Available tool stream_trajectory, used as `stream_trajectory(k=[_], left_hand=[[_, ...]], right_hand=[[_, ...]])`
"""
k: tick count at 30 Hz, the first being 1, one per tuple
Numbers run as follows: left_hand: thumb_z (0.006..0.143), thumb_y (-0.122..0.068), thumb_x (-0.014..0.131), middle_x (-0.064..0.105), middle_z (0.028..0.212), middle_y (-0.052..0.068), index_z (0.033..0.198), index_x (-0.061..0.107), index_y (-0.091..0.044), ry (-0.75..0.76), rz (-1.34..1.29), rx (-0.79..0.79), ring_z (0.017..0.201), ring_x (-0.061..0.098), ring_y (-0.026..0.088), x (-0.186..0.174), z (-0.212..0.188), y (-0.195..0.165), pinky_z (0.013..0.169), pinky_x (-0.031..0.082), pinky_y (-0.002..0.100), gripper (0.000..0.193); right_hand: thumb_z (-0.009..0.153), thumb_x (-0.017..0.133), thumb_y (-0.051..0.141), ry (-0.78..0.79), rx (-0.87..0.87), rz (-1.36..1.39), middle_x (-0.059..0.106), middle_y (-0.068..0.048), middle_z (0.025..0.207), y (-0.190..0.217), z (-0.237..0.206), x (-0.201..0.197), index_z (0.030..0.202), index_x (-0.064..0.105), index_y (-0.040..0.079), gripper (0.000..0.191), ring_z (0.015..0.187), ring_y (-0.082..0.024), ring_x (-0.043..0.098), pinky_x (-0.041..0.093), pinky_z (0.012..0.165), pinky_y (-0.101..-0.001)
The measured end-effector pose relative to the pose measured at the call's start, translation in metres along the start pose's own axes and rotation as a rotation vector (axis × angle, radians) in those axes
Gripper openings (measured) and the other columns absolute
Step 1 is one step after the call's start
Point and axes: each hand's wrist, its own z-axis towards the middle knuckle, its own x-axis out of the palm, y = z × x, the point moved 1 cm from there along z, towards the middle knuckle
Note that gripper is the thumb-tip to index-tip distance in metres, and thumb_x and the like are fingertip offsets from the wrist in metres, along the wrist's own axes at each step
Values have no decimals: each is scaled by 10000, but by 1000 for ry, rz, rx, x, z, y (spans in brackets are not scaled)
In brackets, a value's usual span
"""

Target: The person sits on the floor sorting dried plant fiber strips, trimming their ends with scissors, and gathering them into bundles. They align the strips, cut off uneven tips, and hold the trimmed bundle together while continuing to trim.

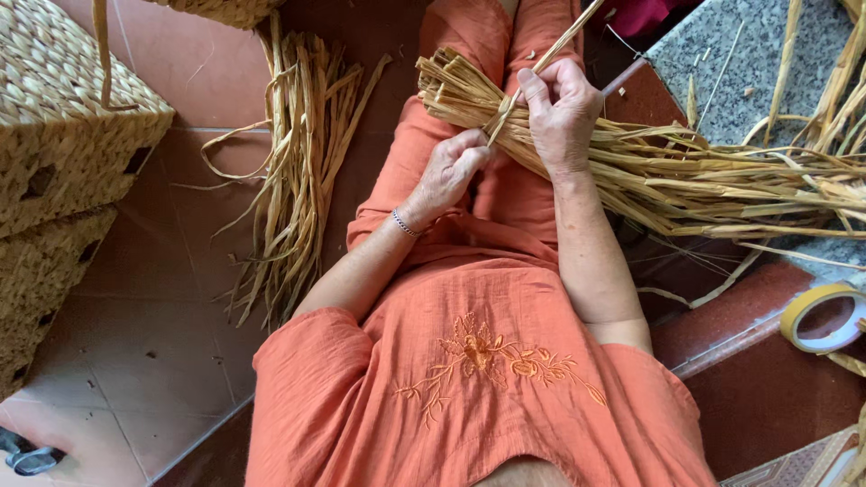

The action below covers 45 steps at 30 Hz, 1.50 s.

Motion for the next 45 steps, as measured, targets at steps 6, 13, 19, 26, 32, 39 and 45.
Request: stream_trajectory(k=[6,13,19,26,32,39,45], left_hand=[[1091,-181,530,548,845,-25,961,617,-31,48,-31,75,806,498,66,2,-8,-6,729,460,237,217],[1099,-251,386,748,915,82,1318,634,-36,82,-569,-153,825,680,136,-26,-12,-34,804,566,258,395],[1015,48,534,723,1176,87,1432,592,-51,74,114,290,1017,696,196,-16,-25,-54,866,568,297,432],[845,81,764,689,1173,157,1182,657,-61,-4,752,883,1057,651,290,3,3,-77,939,561,396,381],[894,120,707,713,1141,118,1153,646,-51,95,722,741,1193,687,313,11,3,-95,1128,513,481,316],[1041,84,642,726,876,54,1095,656,-32,80,483,498,784,698,125,15,-37,-89,728,567,269,128],[1052,74,644,718,865,50,1124,650,-16,49,400,396,768,681,113,23,-40,-75,713,551,254,115]], right_hand=[[1047,770,93,15,17,8,727,-25,750,-4,5,1,896,631,13,220,637,-58,663,501,564,-218],[1088,652,314,139,64,-156,758,-22,888,-6,4,-32,1137,728,49,281,645,-125,620,471,575,-277],[1081,653,578,260,-251,-565,708,-177,1181,18,-22,-104,1300,669,-14,631,1122,-312,640,506,987,-476],[1151,514,412,332,-209,-944,748,-80,1185,-7,-58,-156,1232,743,137,367,1268,-377,589,202,1019,-730],[1102,614,496,316,-102,-967,631,-62,690,10,-122,-165,813,687,163,447,655,-249,639,487,849,-512],[1081,541,489,358,385,-607,733,-140,792,54,-224,-161,1051,754,108,438,658,-294,690,543,626,-422],[1014,684,321,209,703,-461,765,-151,952,-1,-223,-187,1098,725,73,265,833,-258,734,579,781,-412]])
